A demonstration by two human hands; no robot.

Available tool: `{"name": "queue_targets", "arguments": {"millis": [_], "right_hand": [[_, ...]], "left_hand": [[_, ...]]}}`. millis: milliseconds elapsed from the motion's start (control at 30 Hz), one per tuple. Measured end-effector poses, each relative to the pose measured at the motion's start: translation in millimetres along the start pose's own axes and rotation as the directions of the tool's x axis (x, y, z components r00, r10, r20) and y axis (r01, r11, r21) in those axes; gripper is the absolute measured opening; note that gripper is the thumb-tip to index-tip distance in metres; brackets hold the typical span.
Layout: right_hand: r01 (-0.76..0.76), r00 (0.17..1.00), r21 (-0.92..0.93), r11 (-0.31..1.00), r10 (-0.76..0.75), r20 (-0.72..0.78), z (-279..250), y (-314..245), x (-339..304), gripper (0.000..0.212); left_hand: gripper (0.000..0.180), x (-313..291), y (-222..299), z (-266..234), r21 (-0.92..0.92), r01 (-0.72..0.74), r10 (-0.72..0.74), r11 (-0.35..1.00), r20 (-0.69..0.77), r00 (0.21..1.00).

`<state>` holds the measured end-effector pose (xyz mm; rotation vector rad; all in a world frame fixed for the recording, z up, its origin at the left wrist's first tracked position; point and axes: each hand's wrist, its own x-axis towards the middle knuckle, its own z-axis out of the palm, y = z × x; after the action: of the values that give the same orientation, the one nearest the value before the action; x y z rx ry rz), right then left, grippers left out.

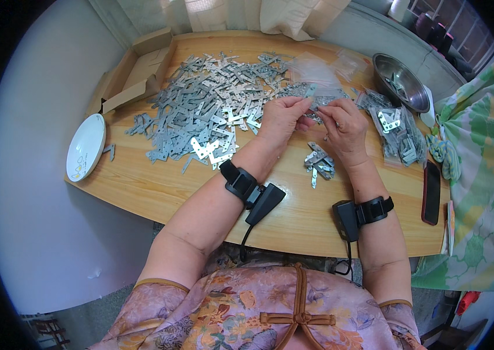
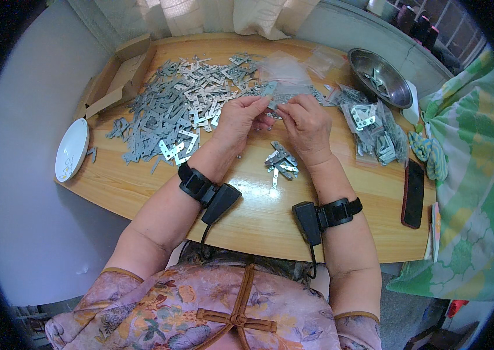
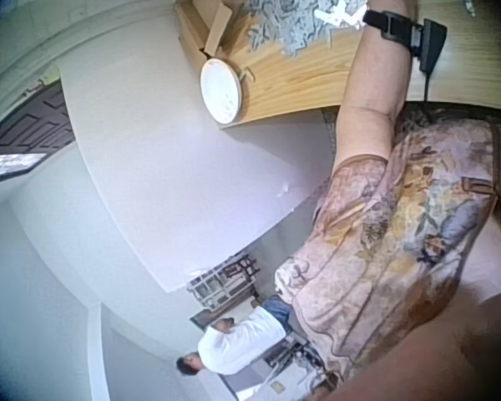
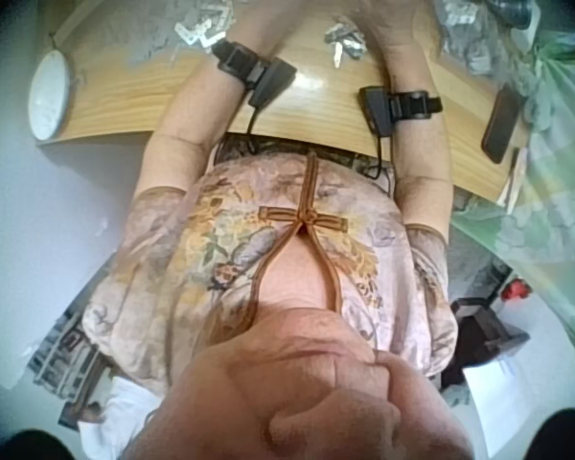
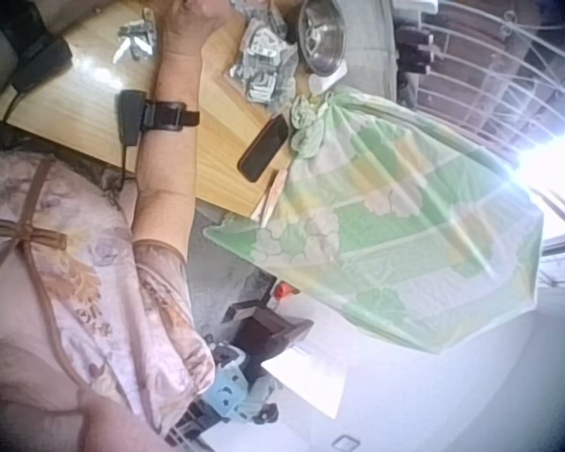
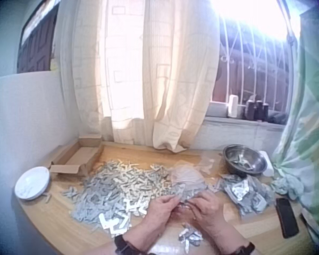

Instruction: The person is sorting and counting small metal L-shaped brackets on a desk.

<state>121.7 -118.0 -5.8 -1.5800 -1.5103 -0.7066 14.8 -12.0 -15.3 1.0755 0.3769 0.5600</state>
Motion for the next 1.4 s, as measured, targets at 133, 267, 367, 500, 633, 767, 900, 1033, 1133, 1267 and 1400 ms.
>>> {"name": "queue_targets", "arguments": {"millis": [133,267,367,500,633,767,900,1033,1133,1267,1400], "right_hand": [[0.002,1.0,-0.002,1.0,-0.002,0.006,0,0,0,0.008],[0.005,1.0,-0.004,1.0,-0.005,0.006,-1,-1,1,0.009],[-0.002,1.0,-0.005,1.0,0.002,0.005,-1,-2,1,0.009],[-0.01,1.0,-0.016,1.0,0.01,0.007,-2,-2,0,0.009],[-0.063,0.998,0.035,0.997,0.063,-0.013,0,0,-2,0.011],[-0.386,0.922,0.302,0.872,0.379,0.086,2,-1,-5,0.011],[-0.668,0.72,0.578,0.469,0.602,0.344,-1,-1,-3,0.012],[-0.737,0.616,0.631,0.243,0.626,0.478,-3,0,-4,0.014],[-0.735,0.616,0.642,0.218,0.611,0.497,-3,2,-5,0.016],[-0.745,0.619,0.617,0.253,0.606,0.5,-4,-1,-3,0.018],[-0.734,0.643,0.627,0.263,0.567,0.515,-4,3,-5,0.019]], "left_hand": [[0.019,1,-1,0,0.011,-0.002,0.002,1.0,0.003,1.0],[0.02,0,0,1,0.011,0.003,-0.003,1.0,0.01,1.0],[0.019,-1,1,1,0.016,-0.006,0.006,1.0,0.003,1.0],[0.018,-2,2,2,0.014,-0.015,0.015,1.0,-0.007,1.0],[0.017,-1,2,1,0.017,-0.023,0.023,1.0,0.003,1.0],[0.018,-1,2,2,0.041,-0.034,0.033,0.999,0.013,0.999],[0.018,-2,4,3,0.081,-0.033,0.031,0.996,0.022,0.999],[0.019,-4,5,3,0.06,-0.039,0.036,0.997,0.049,0.998],[0.019,-5,8,3,0.013,-0.026,0.025,1.0,0.08,0.996],[0.018,-4,8,1,-0.036,-0.015,0.019,0.999,0.102,0.995],[0.018,-4,9,2,-0.03,-0.013,0.016,0.999,0.112,0.994]]}}
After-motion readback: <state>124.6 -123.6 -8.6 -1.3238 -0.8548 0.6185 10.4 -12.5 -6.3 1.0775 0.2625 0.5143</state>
